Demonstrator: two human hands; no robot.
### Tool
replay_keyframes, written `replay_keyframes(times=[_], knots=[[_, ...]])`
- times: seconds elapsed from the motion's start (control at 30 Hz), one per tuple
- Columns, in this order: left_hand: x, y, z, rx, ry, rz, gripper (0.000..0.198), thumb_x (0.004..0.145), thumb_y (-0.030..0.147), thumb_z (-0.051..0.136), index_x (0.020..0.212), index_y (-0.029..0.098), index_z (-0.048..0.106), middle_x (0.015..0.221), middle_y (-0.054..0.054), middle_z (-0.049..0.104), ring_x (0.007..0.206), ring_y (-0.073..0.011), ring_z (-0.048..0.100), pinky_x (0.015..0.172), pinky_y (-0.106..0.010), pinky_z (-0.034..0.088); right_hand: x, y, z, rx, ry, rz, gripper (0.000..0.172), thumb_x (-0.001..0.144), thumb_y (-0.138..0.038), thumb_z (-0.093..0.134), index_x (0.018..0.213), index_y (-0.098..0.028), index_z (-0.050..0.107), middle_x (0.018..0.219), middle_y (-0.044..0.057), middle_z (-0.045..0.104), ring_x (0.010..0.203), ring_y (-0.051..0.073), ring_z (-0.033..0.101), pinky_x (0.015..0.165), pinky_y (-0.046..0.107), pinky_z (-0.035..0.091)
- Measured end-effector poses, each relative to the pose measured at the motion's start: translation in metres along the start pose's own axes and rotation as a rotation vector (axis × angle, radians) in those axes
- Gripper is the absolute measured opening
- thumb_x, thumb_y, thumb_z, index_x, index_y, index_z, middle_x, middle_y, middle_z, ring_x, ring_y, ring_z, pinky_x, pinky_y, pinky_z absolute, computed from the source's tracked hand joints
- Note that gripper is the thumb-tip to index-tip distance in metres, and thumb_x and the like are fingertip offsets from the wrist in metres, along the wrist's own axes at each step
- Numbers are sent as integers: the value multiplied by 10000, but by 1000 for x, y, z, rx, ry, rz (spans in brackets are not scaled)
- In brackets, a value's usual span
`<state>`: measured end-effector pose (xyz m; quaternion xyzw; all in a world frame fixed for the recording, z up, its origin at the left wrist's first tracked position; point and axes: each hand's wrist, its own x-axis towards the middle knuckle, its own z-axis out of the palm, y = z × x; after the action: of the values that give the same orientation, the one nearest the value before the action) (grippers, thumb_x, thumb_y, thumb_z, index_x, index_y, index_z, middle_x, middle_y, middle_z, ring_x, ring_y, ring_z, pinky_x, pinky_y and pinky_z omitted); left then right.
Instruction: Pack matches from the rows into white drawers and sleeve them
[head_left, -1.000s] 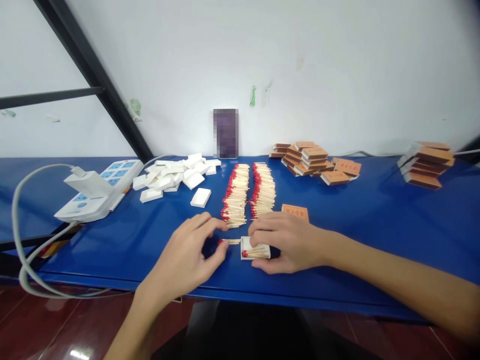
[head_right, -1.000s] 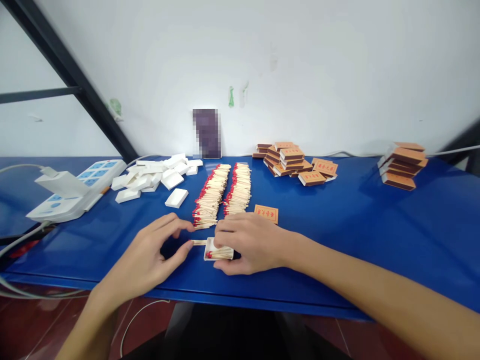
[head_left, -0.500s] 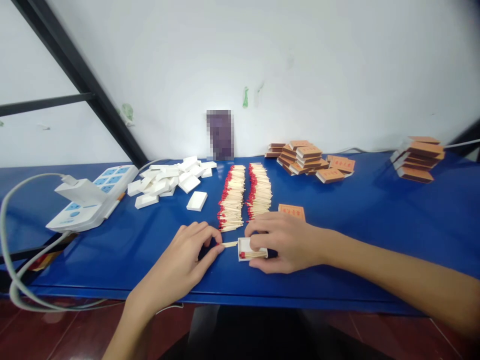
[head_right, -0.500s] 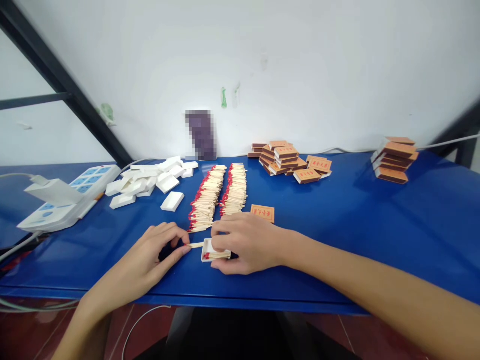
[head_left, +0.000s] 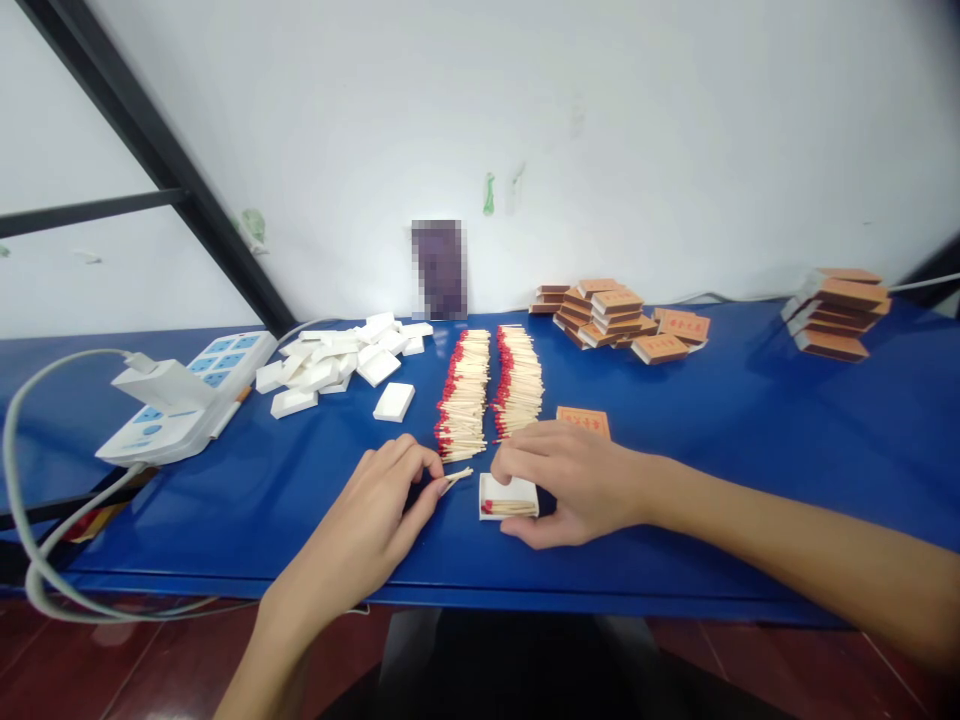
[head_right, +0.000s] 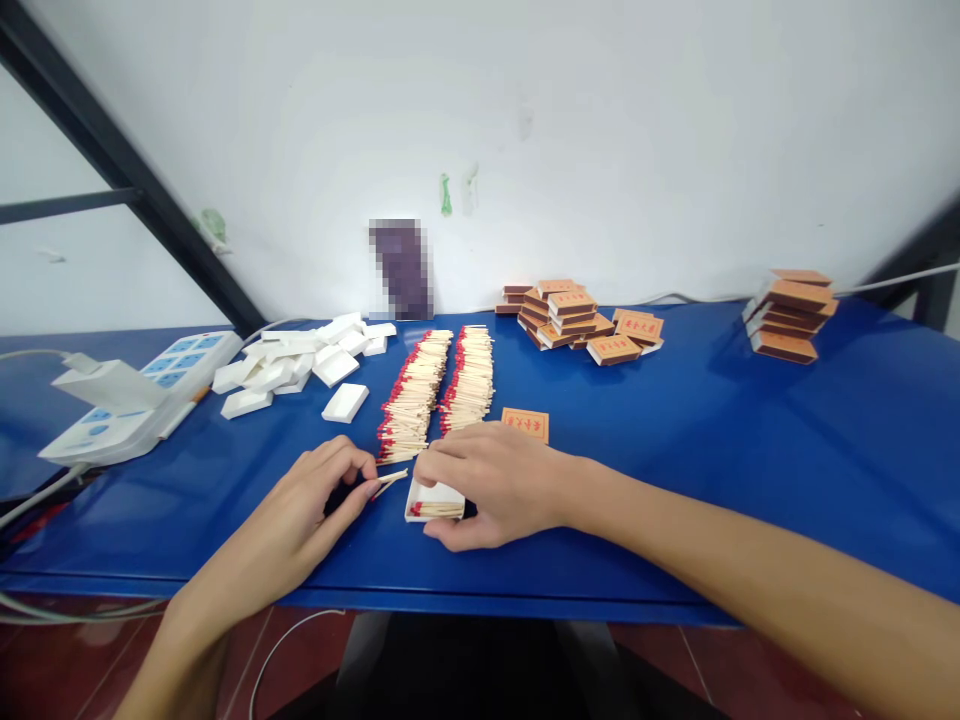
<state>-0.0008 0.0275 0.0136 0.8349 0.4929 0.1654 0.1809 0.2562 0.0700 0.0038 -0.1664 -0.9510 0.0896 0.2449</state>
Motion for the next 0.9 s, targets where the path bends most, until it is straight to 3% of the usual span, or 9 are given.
replay_keyframes(times=[0.2, 0.3, 0.47, 0.57, 0.7, 0.9], knots=[[-2, 6, 1, -4, 69, 11, 187, 1044, 345, 432, 954, 237, 555, 925, -15, 584, 874, -215, 530, 790, -360, 402, 0, 0, 0, 3, -18, 36, 222, 866, -350, 642, 983, -194, 535, 825, 25, 651, 697, 174, 580, 640, 284, 418], [-3, 20, 9, -55, 130, 50, 153, 1033, 312, 458, 950, 238, 563, 923, -16, 587, 889, -215, 533, 790, -354, 405, 0, -1, 2, 37, -31, 98, 279, 830, -342, 673, 1005, -198, 509, 848, 27, 647, 726, 186, 603, 651, 289, 437], [-1, 35, 23, -60, 118, 119, 107, 1006, 258, 499, 1015, 248, 605, 1013, -33, 604, 928, -222, 547, 822, -373, 415, -1, -2, 3, 81, -7, 118, 301, 818, -321, 675, 1019, -199, 486, 888, 32, 645, 755, 190, 622, 664, 293, 453], [1, 28, 20, -61, 167, 69, 113, 1000, 298, 513, 1045, 256, 609, 1016, -38, 609, 942, -228, 564, 822, -376, 432, 0, -2, 1, 48, -27, 101, 293, 810, -324, 703, 989, -201, 505, 873, 27, 647, 739, 186, 608, 656, 289, 442], [2, 10, 10, 106, 192, -29, 155, 969, 387, 558, 973, 246, 622, 959, -40, 609, 885, -249, 567, 792, -403, 418, 0, 0, -1, 35, -42, 59, 224, 845, -338, 689, 924, -196, 534, 857, 32, 652, 732, 176, 593, 663, 287, 438], [4, 5, 8, 63, 26, -70, 179, 1025, 370, 460, 975, 258, 591, 1004, -15, 593, 952, -235, 571, 844, -412, 407, -2, 4, 2, 55, -43, 46, 194, 882, -348, 669, 929, -180, 582, 881, 39, 660, 767, 176, 605, 690, 289, 461]])
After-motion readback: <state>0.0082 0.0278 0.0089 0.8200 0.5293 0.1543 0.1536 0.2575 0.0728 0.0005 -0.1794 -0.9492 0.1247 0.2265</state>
